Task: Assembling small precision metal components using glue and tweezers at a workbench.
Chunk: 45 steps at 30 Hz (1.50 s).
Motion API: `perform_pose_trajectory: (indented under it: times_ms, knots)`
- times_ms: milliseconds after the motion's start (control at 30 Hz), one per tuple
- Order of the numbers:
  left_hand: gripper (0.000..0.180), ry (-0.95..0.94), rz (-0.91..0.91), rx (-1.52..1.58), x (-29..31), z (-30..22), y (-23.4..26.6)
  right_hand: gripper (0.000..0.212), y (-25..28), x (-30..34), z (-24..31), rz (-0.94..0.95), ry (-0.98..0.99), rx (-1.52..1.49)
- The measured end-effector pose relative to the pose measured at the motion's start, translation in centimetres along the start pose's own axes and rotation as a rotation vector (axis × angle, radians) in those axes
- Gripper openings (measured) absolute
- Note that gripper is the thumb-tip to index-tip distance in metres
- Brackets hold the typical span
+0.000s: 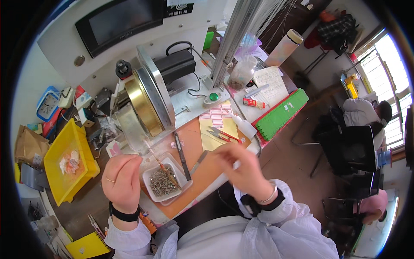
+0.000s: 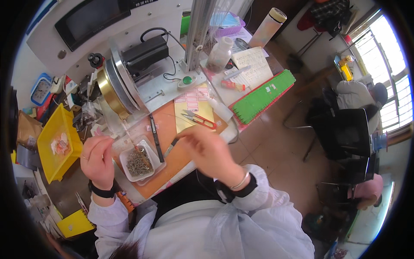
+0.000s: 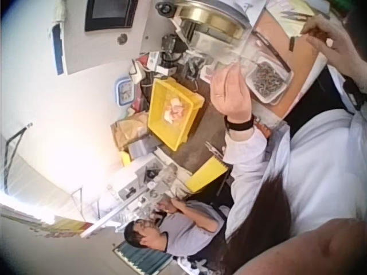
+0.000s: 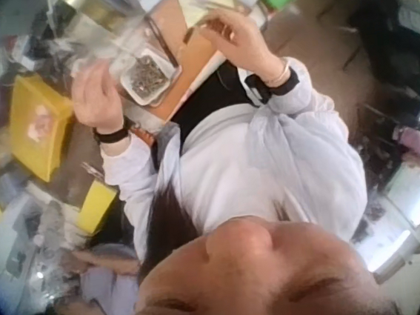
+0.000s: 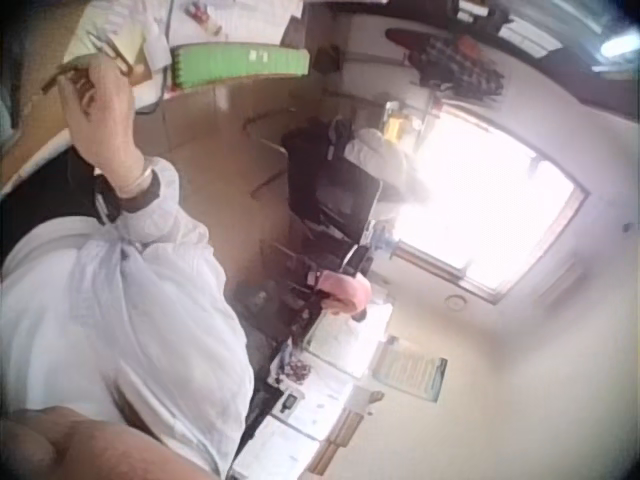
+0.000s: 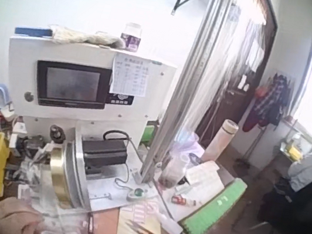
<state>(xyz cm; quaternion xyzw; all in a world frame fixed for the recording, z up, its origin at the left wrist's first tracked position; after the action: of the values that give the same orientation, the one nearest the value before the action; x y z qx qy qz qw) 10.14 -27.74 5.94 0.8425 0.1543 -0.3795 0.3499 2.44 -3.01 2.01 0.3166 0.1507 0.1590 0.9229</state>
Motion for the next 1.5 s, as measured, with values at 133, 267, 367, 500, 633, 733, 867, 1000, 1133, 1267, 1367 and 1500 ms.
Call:
perform_pose_trajectory:
  times_ms: [133, 267, 367, 500, 633, 733, 867, 1000, 1133, 1267, 1367, 1500]
  knots:
    - [0.022, 0.074, -0.107, 0.096, 0.5, 0.1, 1.0, 0.013, 6.6, -0.4, -5.1, -0.373, -0.070, 0.510]
    - [0.024, 0.092, -0.145, 0.223, 1.5, 1.1, 0.8, 0.021, 7.5, -3.1, -5.9, -0.344, -0.010, 0.867]
    - [0.024, 0.077, -0.146, 0.248, 1.3, 1.1, 0.8, 0.028, 6.8, -3.7, -6.9, -0.213, -0.040, 1.008]
    - [0.023, 0.069, -0.130, 0.240, 1.5, 1.0, 1.4, 0.028, 5.6, -3.8, -7.3, -0.162, -0.082, 1.001]
    - [0.023, 0.067, -0.124, 0.237, 1.3, 1.0, 1.9, 0.028, 4.6, -3.7, -6.5, -0.193, -0.009, 0.912]
    - [0.025, 0.088, -0.126, 0.225, 1.0, 1.3, 1.5, 0.034, 4.7, -2.0, -6.5, -0.314, 0.040, 0.854]
    - [0.029, 0.112, -0.104, 0.249, 0.7, 1.4, 1.0, 0.038, 5.6, 1.4, -7.4, -0.416, 0.139, 0.236]
    - [0.032, 0.125, -0.092, 0.272, 1.1, 1.4, 1.5, 0.048, 2.7, 0.1, -0.3, -0.372, 0.388, -0.071]
    - [0.038, 0.128, -0.068, 0.285, 1.5, 1.4, 2.0, 0.048, -0.3, -1.7, 3.4, -0.222, 0.620, -0.434]
    - [0.039, 0.101, -0.042, 0.305, 1.0, 1.1, 2.1, 0.047, -2.9, -2.7, 3.8, -0.335, 0.604, -0.758]
    - [0.031, 0.123, 0.009, 0.248, 0.9, 0.8, 2.3, 0.045, -5.0, -3.3, 3.6, -0.308, 0.535, -0.760]
    - [0.032, 0.065, 0.037, 0.260, 1.0, 0.7, 2.2, 0.045, -5.5, -3.1, 3.2, -0.427, 0.607, -0.836]
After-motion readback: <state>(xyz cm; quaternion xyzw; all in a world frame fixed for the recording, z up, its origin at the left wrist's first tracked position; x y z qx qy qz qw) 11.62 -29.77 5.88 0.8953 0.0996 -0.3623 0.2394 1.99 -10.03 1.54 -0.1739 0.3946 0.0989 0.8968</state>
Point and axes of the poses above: each hand's wrist, its own x-axis away from the middle knuckle, its own y-axis out of the back of the hand, z = x × y, the point moved 7 cm from there along -x, towards the middle knuckle, and after that the axes turned 13 degrees about x, right-handed, at the moved point
